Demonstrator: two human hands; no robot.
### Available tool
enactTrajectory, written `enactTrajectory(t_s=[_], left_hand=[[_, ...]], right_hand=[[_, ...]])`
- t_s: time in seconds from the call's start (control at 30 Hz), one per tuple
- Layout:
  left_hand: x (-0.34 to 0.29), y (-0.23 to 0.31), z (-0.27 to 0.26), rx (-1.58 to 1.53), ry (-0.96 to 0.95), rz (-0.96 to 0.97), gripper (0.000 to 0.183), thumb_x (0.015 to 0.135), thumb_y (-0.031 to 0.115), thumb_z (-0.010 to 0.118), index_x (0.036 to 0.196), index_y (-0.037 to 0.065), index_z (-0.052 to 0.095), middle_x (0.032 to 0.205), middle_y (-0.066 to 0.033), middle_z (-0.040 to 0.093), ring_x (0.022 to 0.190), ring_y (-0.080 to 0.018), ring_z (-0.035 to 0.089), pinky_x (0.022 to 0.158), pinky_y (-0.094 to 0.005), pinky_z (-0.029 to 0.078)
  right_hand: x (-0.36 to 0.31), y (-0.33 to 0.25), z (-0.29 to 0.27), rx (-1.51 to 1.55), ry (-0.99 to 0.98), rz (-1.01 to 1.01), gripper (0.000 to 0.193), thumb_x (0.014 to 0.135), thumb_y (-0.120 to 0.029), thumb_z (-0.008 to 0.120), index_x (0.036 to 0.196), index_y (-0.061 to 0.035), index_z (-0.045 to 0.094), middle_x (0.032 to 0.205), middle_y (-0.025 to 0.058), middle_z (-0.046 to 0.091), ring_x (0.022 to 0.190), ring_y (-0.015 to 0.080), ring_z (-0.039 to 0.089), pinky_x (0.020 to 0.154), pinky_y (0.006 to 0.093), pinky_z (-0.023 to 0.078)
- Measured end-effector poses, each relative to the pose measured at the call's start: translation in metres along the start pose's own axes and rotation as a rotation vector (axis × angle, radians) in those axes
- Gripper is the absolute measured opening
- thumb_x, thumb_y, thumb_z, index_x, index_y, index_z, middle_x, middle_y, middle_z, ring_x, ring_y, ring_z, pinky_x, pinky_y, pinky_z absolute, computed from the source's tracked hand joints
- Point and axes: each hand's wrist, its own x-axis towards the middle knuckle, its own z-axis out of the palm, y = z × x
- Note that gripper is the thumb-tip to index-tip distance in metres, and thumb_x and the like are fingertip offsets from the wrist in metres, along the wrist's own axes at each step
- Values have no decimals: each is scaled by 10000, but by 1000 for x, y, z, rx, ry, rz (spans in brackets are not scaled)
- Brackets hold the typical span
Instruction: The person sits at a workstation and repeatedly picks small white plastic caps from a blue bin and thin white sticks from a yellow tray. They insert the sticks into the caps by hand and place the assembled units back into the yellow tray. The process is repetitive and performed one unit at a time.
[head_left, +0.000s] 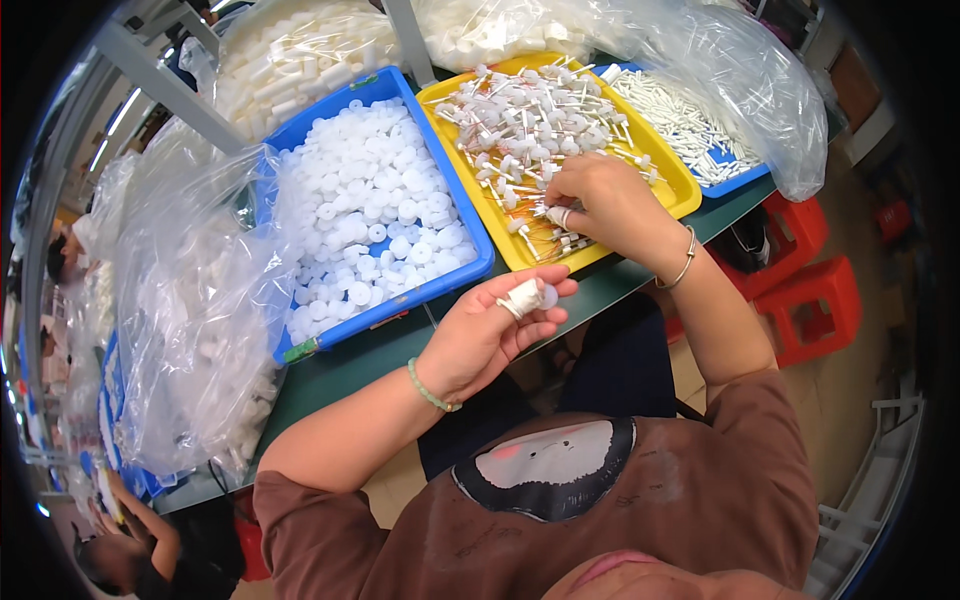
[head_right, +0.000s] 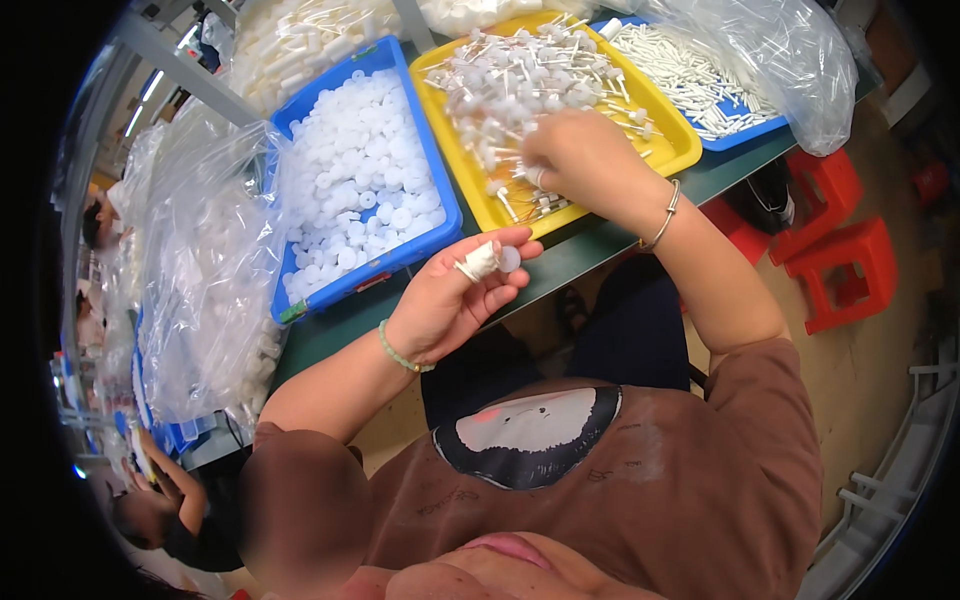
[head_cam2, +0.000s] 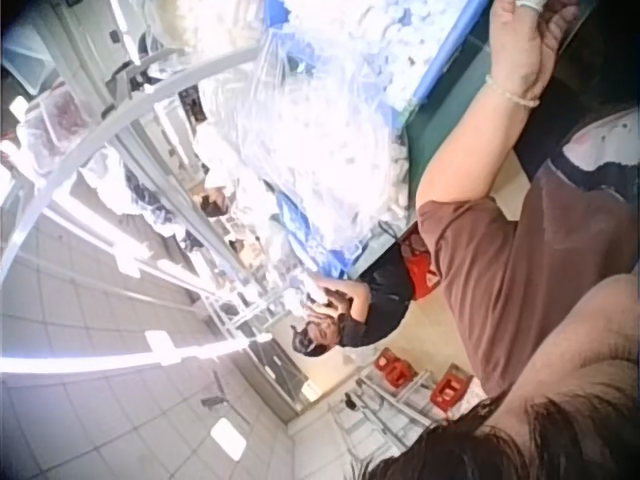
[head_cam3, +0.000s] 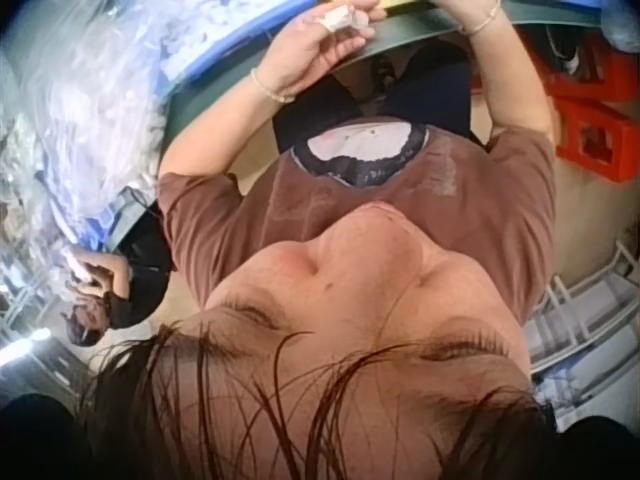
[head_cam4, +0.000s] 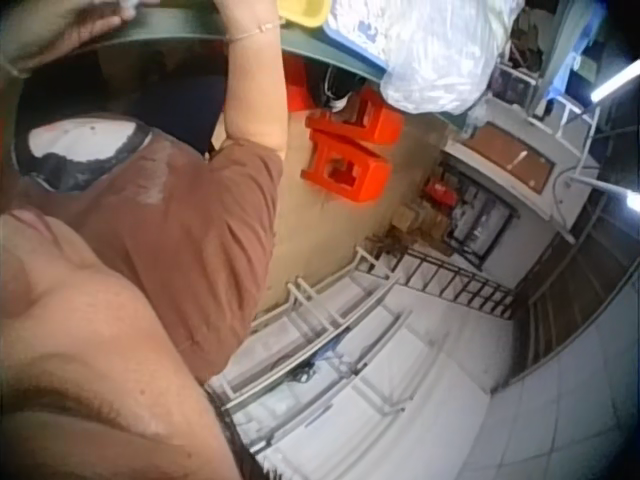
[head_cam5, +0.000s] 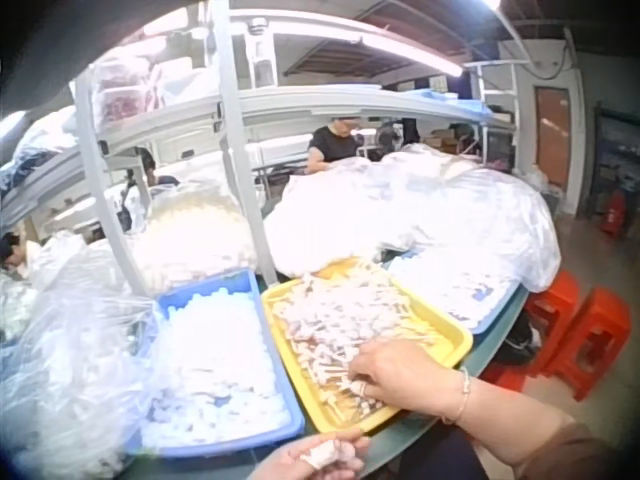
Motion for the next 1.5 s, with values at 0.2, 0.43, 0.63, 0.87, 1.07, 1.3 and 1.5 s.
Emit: enactTrajectory(t_s=[0.2,0.43,0.63,0.87,1.07,1.3,1.5], left_hand=[[-3,2,7,-31,39,19,406,967,97,456,1357,-8,415,1260,-145,546,1051,-158,601,893,-252,514],[-1,1,-1,-133,-56,47,426,972,87,436,1386,5,376,1323,-147,503,1065,-168,602,880,-244,525],[-2,1,4,-87,9,60,452,974,109,455,1406,30,350,1366,-124,472,1072,-159,592,896,-250,516],[-1,-1,3,-85,-10,82,466,960,106,503,1399,34,362,1381,-123,457,1102,-146,561,950,-262,479],[-1,-2,1,-147,-10,94,463,951,115,527,1386,44,384,1316,-115,508,1096,-158,569,961,-278,475],[-3,-4,3,-99,23,107,422,941,123,549,1340,47,435,1242,-95,556,1104,-173,572,953,-288,480],[-3,-3,6,-102,35,108,446,946,148,550,1358,50,413,1248,-92,554,1071,-151,574,948,-288,482]], right_hand=[[-3,0,-2,147,103,5,117,691,-111,669,789,-77,613,784,93,616,803,296,587,724,398,443],[-4,3,6,-22,73,-111,162,678,-115,677,835,-119,636,806,47,598,862,250,561,766,373,398],[-2,0,5,-20,115,-119,195,700,-96,653,895,-118,651,832,35,617,859,250,562,798,367,395],[-2,-8,4,552,412,150,185,782,-51,590,965,-42,618,922,113,615,828,265,591,743,325,458],[-28,-44,-30,486,184,24,185,799,-55,614,984,-41,618,890,109,595,803,253,584,710,331,457],[-65,-72,-9,396,428,25,277,713,-37,705,980,-108,684,807,58,561,680,217,575,580,305,465],[-72,-72,-10,132,464,-7,360,678,-32,722,1020,-144,697,778,33,527,645,194,566,551,301,463]])
